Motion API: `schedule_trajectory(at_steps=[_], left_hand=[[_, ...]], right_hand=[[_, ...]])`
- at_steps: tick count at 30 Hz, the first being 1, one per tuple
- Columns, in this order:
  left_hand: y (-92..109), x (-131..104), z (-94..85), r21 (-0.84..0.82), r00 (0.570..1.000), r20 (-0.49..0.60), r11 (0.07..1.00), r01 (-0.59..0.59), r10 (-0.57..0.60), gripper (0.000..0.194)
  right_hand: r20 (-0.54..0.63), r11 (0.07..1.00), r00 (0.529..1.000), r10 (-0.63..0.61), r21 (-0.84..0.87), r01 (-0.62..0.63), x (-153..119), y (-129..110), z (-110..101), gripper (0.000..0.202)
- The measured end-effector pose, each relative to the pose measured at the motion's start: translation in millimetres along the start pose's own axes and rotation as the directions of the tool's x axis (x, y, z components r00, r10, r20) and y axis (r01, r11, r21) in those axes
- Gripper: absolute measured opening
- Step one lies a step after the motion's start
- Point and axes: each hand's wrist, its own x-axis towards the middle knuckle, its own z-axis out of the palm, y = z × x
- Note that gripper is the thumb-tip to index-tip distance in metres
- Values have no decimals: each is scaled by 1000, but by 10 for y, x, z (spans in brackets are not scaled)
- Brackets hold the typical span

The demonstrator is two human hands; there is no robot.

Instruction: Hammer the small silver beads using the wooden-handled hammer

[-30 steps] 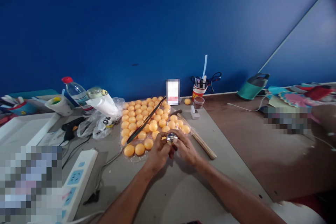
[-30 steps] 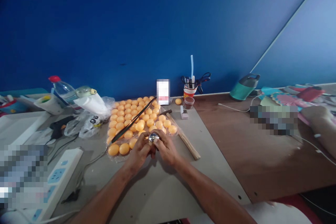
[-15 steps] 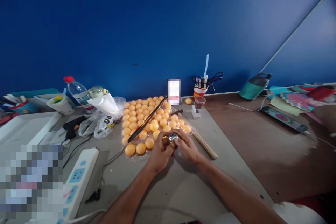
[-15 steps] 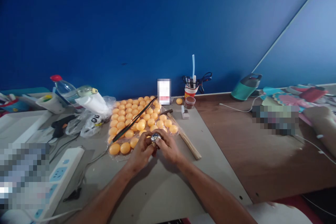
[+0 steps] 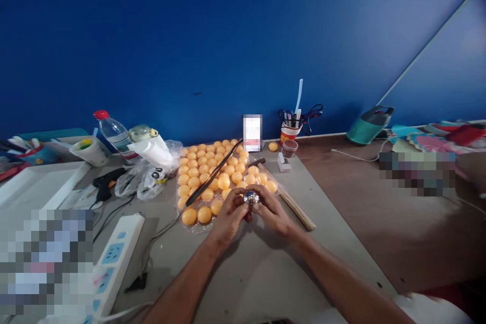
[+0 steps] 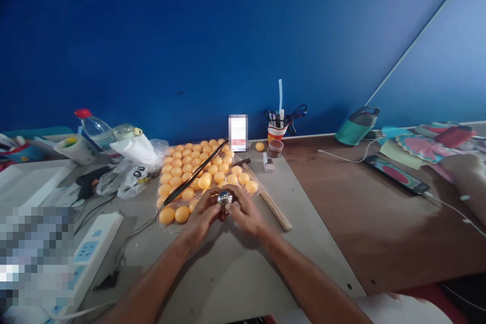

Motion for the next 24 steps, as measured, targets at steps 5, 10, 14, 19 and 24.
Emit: schedule_trajectory(at_steps=[5,10,14,19,24], left_hand=[[23,-3,11,17,1000,-28,1000,-4,5,25],[-26,2,-46,9,1000,-23,1000,4,-4,25],[-36,13,-50,9,999,-41,1000,29,-28,26],[-42,13,-45,13,999,-44,1000,28,-28,28],[-65,8,-54,39,998,-54,999,14,-12,28]], right_hand=[[29,993,998,-57,-99,60,17,13,-9,44],[65,989,993,-99,-106,105,36,-15,-4,46],[98,982,987,-127,-125,139,54,-61,-18,46],[109,978,987,-118,-159,134,53,-89,-22,45],[116,977,987,-108,-171,127,53,-108,-19,46]])
